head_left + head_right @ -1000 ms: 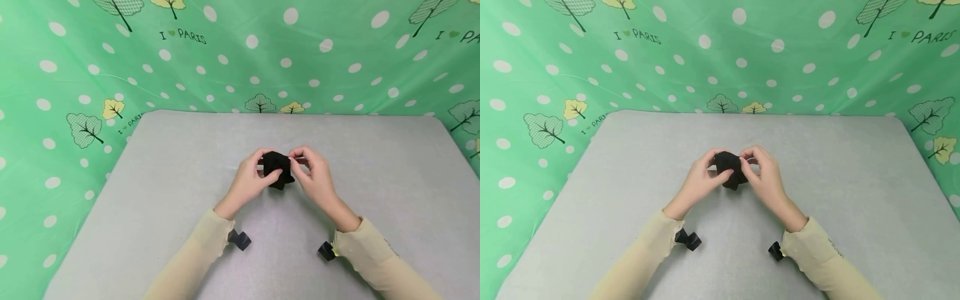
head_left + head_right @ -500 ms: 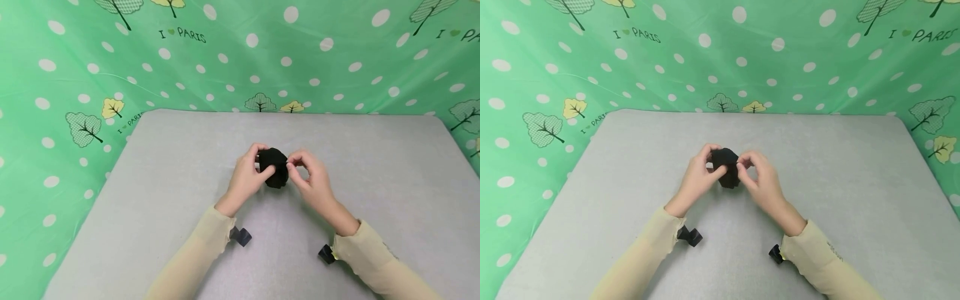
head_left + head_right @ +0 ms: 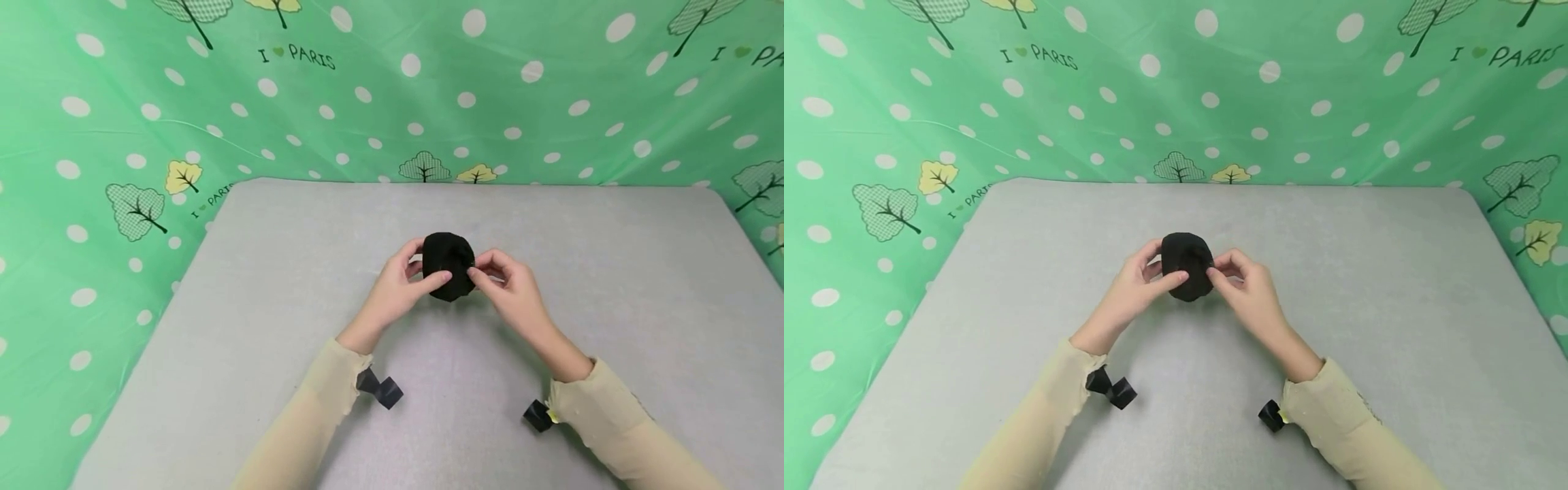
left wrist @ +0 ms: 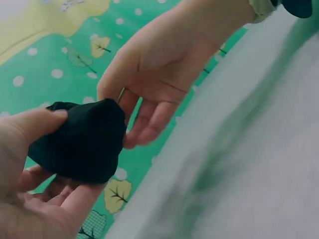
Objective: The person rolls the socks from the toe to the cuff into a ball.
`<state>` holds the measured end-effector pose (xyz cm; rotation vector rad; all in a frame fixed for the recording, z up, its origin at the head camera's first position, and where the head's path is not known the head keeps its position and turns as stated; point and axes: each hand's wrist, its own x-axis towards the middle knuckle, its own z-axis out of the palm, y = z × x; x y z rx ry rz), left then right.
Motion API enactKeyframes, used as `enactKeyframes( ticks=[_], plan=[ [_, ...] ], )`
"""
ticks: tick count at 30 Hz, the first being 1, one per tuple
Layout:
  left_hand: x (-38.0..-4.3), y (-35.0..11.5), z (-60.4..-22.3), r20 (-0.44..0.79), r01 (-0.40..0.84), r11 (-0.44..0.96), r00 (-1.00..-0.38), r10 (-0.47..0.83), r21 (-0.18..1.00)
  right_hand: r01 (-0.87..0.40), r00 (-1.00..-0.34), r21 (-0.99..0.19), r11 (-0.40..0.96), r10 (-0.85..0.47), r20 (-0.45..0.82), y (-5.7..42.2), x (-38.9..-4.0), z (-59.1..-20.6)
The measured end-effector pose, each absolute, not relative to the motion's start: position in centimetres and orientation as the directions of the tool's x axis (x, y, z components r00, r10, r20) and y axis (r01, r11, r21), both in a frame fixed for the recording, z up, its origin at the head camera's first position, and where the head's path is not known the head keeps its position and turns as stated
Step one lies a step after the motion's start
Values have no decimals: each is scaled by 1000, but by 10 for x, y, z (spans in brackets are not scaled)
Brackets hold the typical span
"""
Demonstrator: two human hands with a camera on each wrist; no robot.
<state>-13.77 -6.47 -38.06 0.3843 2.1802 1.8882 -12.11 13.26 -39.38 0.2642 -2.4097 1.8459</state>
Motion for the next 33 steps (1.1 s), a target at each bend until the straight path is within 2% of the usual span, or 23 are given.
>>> enactKeyframes(
  ticks=[5, 11, 17, 20, 23, 25, 27, 33],
  plan=[
    [-136, -64, -382, 5, 124, 334, -942, 334, 934, -204, -979, -937, 282, -84, 187, 132, -121, -394],
    [-138, -67, -384, 79, 172, 493, -976, 203, 853, -260, -948, -935, 239, -247, 200, 135, -118, -397],
    [-140, -70, -387, 122, 199, 566, -978, 172, 800, -268, -897, -952, 150, -399, 190, 137, -115, -400],
    [-139, -72, -387, 69, 180, 513, -971, 227, 839, -211, -912, -974, 82, -374, 166, 136, -116, -400],
    [-137, -74, -382, -45, 71, 338, -945, 323, 938, -128, -949, -991, 34, -293, 113, 135, -118, -398],
    [-137, -76, -379, -111, -29, 218, -921, 375, 975, -82, -969, -996, 35, -237, 72, 135, -119, -396],
    [-136, -76, -377, -149, -97, 150, -905, 398, 984, -56, -979, -994, 91, -201, 37, 135, -119, -394],
    [-137, -73, -381, -131, -79, 182, -946, 297, 980, -71, -975, -973, 221, -220, 22, 133, -116, -395]
  ],
)
